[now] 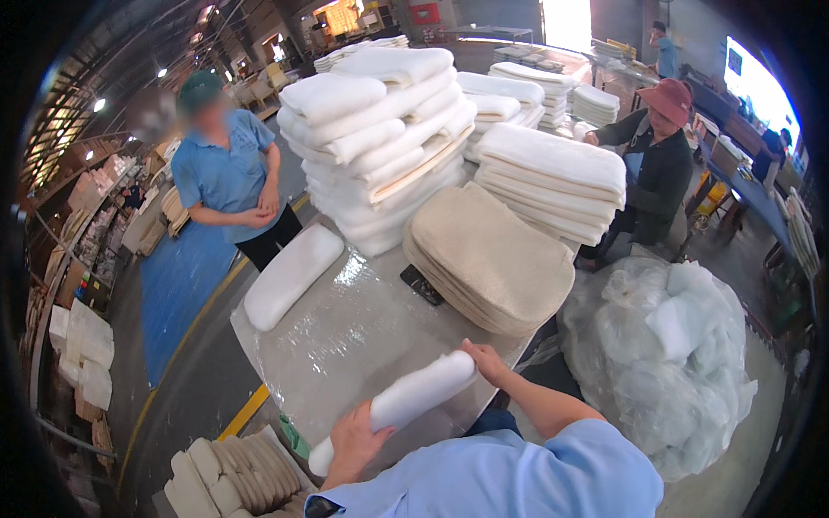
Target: The person folds beige cushion covers and inserts white foam inserts, then stacks the finished cushions on a table. The person handles the items one at a time, smoothing and aligning them before stacking.
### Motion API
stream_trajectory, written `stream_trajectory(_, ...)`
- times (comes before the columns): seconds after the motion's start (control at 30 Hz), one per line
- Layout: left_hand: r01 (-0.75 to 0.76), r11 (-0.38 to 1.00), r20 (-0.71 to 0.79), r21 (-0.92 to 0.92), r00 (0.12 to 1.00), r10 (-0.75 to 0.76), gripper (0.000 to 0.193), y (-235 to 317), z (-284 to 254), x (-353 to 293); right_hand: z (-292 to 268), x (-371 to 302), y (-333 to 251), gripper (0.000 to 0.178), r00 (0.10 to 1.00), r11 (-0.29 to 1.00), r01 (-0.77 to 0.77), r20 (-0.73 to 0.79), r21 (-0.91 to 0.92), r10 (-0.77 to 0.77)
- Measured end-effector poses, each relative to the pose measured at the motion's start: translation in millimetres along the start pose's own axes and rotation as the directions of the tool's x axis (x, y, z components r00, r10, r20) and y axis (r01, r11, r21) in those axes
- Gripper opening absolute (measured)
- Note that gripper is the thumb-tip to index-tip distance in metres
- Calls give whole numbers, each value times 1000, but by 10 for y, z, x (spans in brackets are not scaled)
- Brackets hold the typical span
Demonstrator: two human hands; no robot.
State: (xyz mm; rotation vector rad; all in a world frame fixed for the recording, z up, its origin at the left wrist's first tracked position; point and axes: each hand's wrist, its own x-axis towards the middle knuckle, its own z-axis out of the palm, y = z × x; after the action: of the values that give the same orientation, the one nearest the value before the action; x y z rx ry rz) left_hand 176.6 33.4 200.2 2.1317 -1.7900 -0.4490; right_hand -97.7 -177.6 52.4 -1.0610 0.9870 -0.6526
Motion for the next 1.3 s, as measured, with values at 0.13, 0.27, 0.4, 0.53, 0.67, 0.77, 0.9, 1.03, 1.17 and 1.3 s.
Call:
stream_trajectory(0.13, 53, 992, 136, 115, 988, -68, 64, 17, -20, -21, -91, -339, -393, 64, 989, 935, 141, 81, -324, -121)
stream_trajectory(0.27, 24, 992, 181, 121, 982, -45, 65, -68, 66, -171, -166, -478, -1306, 83, 883, 561, -47, 297, 826, -364)
stream_trajectory(0.4, 45, 983, 208, 178, 975, -82, 60, 81, 62, -178, -366, -1, -1731, 77, 950, 801, 273, -17, 533, -312)
stream_trajectory(0.53, 13, 990, 227, 143, 973, -46, 59, 189, 82, -113, -405, 606, -1723, 50, 811, 745, 338, -223, -575, -541)
stream_trajectory(0.67, 11, 989, 177, 150, 983, -38, 59, 171, 117, -176, -258, 834, -1400, 40, 793, 559, 239, -172, -794, -584)
stream_trajectory(0.77, 25, 989, 156, 148, 987, -48, 59, 163, 152, -219, -195, 867, -1180, 38, 746, 522, 284, -157, -804, -647)
stream_trajectory(0.9, 60, 990, 127, 130, 989, -76, 59, 194, 174, -242, -197, 917, -1135, 32, 743, 667, 319, -259, -674, -617)
stream_trajectory(1.03, 78, 987, 113, 137, 989, -93, 57, 224, 190, -251, -333, 985, -1236, 34, 867, 781, 223, -249, -584, -433)
stream_trajectory(1.17, 84, 988, 136, 127, 986, -101, 53, 236, 212, -182, -724, 1025, -1557, 45, 983, 959, 41, -184, 282, 12)
stream_trajectory(1.3, 159, 967, 131, 198, 974, -187, 50, 210, 171, -326, -517, 1009, -1858, 55, 995, 622, 12, -68, 783, 66)
